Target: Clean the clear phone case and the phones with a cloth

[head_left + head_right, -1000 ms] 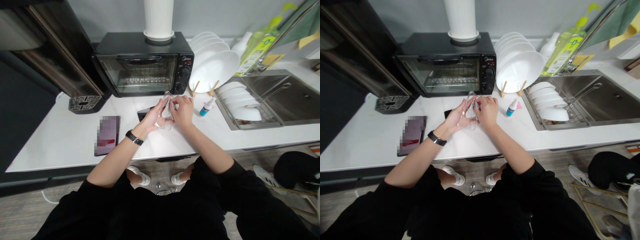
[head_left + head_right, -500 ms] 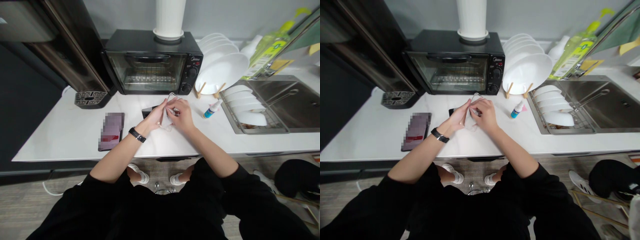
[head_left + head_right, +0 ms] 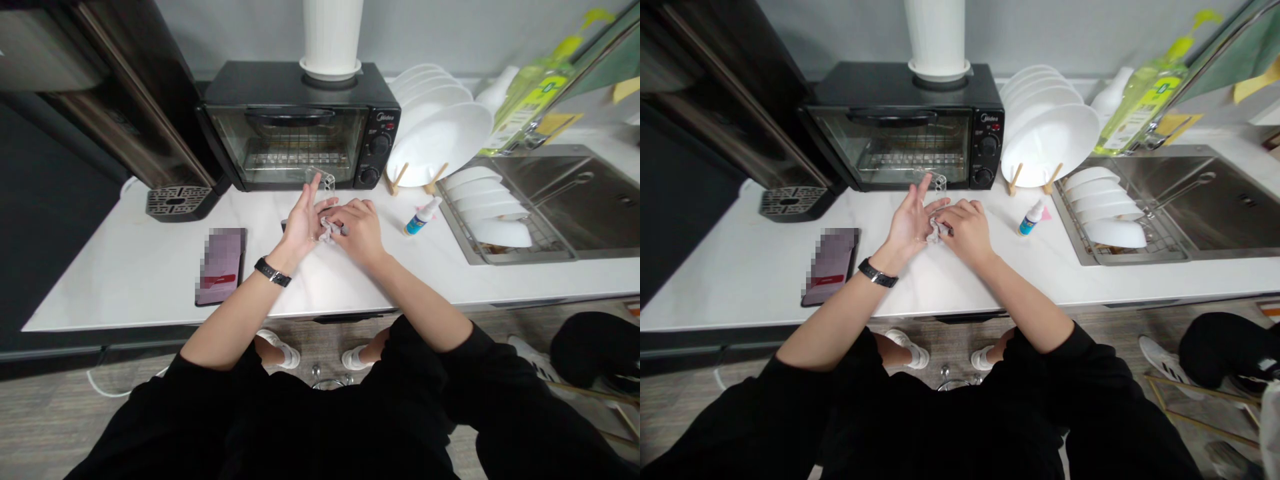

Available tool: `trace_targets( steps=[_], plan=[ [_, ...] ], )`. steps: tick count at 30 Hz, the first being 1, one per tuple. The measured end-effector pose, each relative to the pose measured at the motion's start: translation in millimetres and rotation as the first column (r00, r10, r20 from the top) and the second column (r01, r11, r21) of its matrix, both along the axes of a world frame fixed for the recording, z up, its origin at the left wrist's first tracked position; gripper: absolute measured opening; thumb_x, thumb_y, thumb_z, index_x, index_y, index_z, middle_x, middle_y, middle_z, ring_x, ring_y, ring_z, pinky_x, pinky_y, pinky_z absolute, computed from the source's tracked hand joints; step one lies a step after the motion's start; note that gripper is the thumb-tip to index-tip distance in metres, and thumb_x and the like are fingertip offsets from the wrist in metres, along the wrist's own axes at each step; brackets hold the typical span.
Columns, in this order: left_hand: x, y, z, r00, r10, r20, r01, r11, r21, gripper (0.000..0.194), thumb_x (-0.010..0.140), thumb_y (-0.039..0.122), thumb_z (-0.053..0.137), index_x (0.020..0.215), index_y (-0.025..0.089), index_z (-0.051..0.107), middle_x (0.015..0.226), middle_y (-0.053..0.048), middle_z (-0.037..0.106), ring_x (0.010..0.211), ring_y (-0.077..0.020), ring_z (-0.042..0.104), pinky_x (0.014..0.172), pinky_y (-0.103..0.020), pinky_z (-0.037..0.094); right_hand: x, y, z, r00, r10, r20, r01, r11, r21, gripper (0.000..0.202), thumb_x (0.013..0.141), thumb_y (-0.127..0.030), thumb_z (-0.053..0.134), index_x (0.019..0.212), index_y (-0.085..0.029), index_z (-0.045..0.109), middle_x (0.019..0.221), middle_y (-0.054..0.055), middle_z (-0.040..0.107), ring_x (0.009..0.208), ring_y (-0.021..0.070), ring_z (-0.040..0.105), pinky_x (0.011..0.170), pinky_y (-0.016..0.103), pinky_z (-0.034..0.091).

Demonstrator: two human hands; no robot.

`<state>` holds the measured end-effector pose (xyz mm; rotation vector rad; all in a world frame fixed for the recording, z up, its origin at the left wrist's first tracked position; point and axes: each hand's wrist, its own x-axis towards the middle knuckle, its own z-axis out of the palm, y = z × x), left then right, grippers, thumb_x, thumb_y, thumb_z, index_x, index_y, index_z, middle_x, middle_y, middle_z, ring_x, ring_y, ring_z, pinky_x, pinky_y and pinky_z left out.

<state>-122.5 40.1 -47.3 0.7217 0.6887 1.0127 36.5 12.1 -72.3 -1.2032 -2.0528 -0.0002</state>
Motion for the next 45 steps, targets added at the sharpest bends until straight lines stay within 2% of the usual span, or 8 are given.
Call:
trace_targets(
  steps=[8, 14, 21, 26, 29, 32, 38, 45],
  plan=[
    [7.0, -10.6, -2.6, 0.954, -0.298, -0.022, 0.294, 0.951, -0.096, 0.065, 0.112, 0.063, 0.041, 0.172, 0.039, 0.041, 0.140, -0.010, 0.071, 0.096, -0.0241, 0.077, 0.087, -0.044, 0.068, 10.5, 4.5, 4.7, 0.940, -0.323, -0.111, 0.322, 0.946, -0.030, 0.011, 0.091, -0.016, 0.066, 0.090, -0.025, 0.072, 0.086, 0.003, 0.078, 0.092, 0.0284, 0.065, 0.096, 0.047, 0.042],
    [2.9, -9.6, -6.1, 0.905, -0.424, -0.045, 0.413, 0.897, -0.154, 0.056, 0.111, 0.063, 0.047, 0.155, 0.031, 0.056, 0.090, -0.001, 0.072, 0.082, -0.0246, 0.079, 0.079, -0.043, 0.070, 15.2, 6.3, 4.0, 0.906, -0.362, -0.219, 0.374, 0.927, 0.014, 0.018, 0.104, -0.029, 0.062, 0.089, -0.025, 0.072, 0.083, 0.002, 0.076, 0.091, 0.0270, 0.066, 0.097, 0.046, 0.042],
    [4.1, -12.0, -4.4, 0.890, -0.452, -0.066, 0.439, 0.886, -0.149, 0.056, 0.113, 0.059, 0.042, 0.160, 0.030, 0.056, 0.109, -0.009, 0.081, 0.072, -0.0247, 0.078, 0.069, -0.043, 0.068, 12.6, 3.8, 3.8, 0.937, -0.229, -0.265, 0.232, 0.972, -0.018, 0.016, 0.102, -0.028, 0.064, 0.092, -0.025, 0.076, 0.088, 0.003, 0.080, 0.091, 0.0258, 0.068, 0.094, 0.045, 0.045],
    [5.8, -8.5, 1.5, 0.965, -0.261, 0.000, 0.259, 0.959, -0.116, 0.057, 0.116, 0.047, 0.039, 0.166, 0.024, 0.052, 0.111, -0.008, 0.083, 0.072, -0.0172, 0.075, 0.072, -0.030, 0.063, 1.3, -2.1, 1.5, 0.978, 0.088, -0.188, -0.082, 0.996, 0.038, 0.016, 0.103, -0.033, 0.067, 0.093, -0.027, 0.078, 0.089, 0.001, 0.082, 0.091, 0.0236, 0.069, 0.094, 0.044, 0.045],
    [1.1, -4.1, 4.8, 0.983, -0.185, 0.009, 0.185, 0.980, -0.079, 0.062, 0.115, 0.054, 0.037, 0.173, 0.032, 0.042, 0.107, -0.005, 0.081, 0.067, -0.0139, 0.071, 0.070, -0.026, 0.060, -4.4, -2.5, -1.9, 0.954, 0.287, -0.088, -0.288, 0.958, 0.007, 0.016, 0.103, -0.036, 0.069, 0.094, -0.029, 0.080, 0.094, 0.000, 0.084, 0.099, 0.0231, 0.071, 0.098, 0.044, 0.045],
    [-4.6, 0.5, 5.9, 0.996, -0.090, -0.002, 0.090, 0.996, -0.027, 0.067, 0.113, 0.063, 0.034, 0.176, 0.041, 0.034, 0.123, -0.007, 0.080, 0.085, -0.0188, 0.076, 0.078, -0.030, 0.060, -5.8, -1.2, -3.6, 0.944, 0.327, -0.033, -0.328, 0.944, -0.026, 0.013, 0.102, -0.034, 0.072, 0.093, -0.030, 0.080, 0.100, 0.000, 0.085, 0.106, 0.0231, 0.072, 0.101, 0.044, 0.043],
    [-7.4, 5.0, 4.8, 1.000, -0.016, -0.018, 0.016, 1.000, -0.008, 0.067, 0.111, 0.067, 0.036, 0.175, 0.045, 0.035, 0.136, -0.009, 0.074, 0.098, -0.0216, 0.075, 0.071, -0.026, 0.056, -2.8, -0.2, 0.7, 0.993, 0.112, 0.048, -0.111, 0.994, -0.018, 0.011, 0.098, -0.024, 0.072, 0.091, -0.028, 0.079, 0.100, 0.001, 0.086, 0.101, 0.0250, 0.068, 0.096, 0.045, 0.040],
    [3.6, -4.0, -0.7, 0.982, -0.174, -0.074, 0.169, 0.983, -0.075, 0.064, 0.113, 0.061, 0.038, 0.173, 0.038, 0.041, 0.142, -0.010, 0.073, 0.093, -0.0223, 0.075, 0.082, -0.037, 0.063, 6.8, 5.5, 2.9, 0.979, -0.202, 0.009, 0.202, 0.978, -0.042, 0.010, 0.092, -0.018, 0.069, 0.088, -0.025, 0.076, 0.090, 0.005, 0.082, 0.096, 0.0289, 0.067, 0.091, 0.046, 0.040]
  ],
)
